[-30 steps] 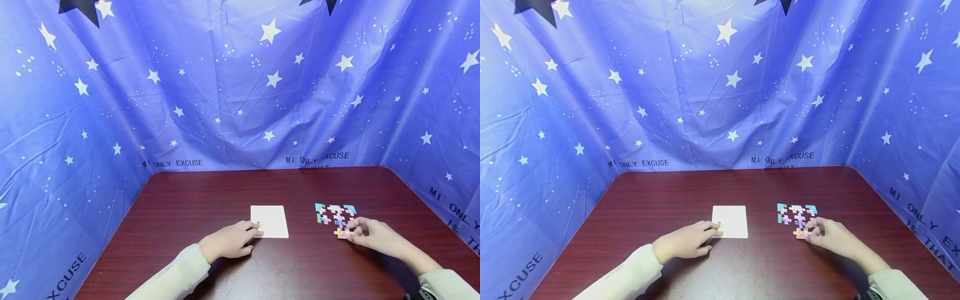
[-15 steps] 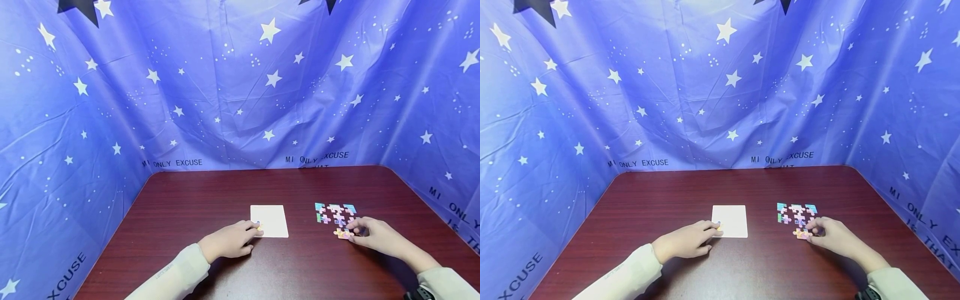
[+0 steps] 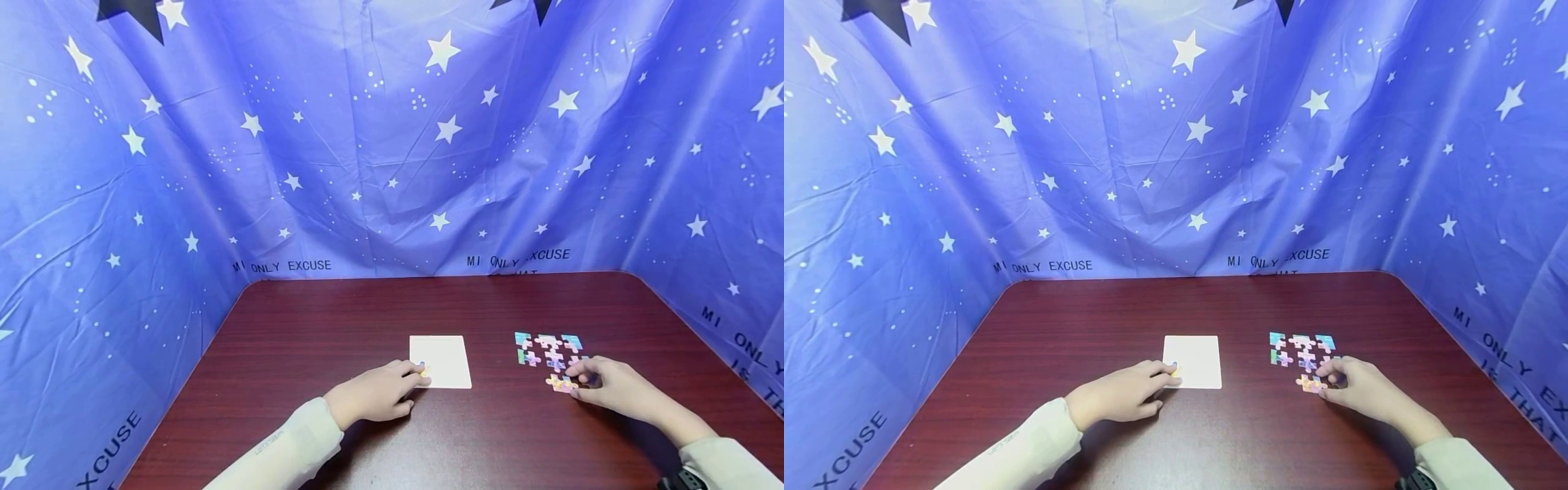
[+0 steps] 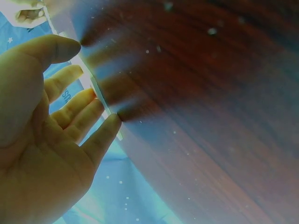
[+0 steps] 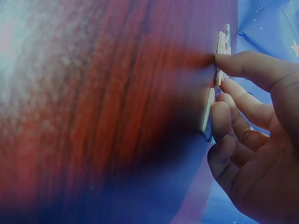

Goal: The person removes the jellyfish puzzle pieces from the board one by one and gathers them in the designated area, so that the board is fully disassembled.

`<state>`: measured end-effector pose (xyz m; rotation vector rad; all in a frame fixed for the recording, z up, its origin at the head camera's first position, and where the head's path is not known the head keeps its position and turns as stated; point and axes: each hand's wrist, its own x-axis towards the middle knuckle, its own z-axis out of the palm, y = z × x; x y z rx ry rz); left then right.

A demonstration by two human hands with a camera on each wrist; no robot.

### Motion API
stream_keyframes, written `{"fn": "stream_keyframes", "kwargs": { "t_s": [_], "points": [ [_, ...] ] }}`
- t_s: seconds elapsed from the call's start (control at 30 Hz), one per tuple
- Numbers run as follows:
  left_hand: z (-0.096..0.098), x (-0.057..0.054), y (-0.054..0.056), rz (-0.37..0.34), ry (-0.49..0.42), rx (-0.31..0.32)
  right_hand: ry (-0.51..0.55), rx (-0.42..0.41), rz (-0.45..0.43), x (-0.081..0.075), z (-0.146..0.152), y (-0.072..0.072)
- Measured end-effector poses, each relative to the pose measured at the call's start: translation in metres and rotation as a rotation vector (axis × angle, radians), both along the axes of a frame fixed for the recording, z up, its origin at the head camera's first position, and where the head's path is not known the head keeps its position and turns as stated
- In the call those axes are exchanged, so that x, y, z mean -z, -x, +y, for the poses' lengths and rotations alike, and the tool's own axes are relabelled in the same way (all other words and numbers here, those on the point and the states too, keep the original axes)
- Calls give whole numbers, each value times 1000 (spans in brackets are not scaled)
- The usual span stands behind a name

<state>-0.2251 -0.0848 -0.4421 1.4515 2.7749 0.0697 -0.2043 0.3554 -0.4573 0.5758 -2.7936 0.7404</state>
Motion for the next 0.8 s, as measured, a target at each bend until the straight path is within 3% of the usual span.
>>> {"fn": "stream_keyframes", "kwargs": {
  "t_s": [0.53,0.8],
  "points": [
    [-2,-2,-2,-14,-17,-1,-13,13,-73,-16,-9,2],
    [-2,-3,-4,-32,-25,-27,17,-80,-59,-22,-33,13]
  ]
}}
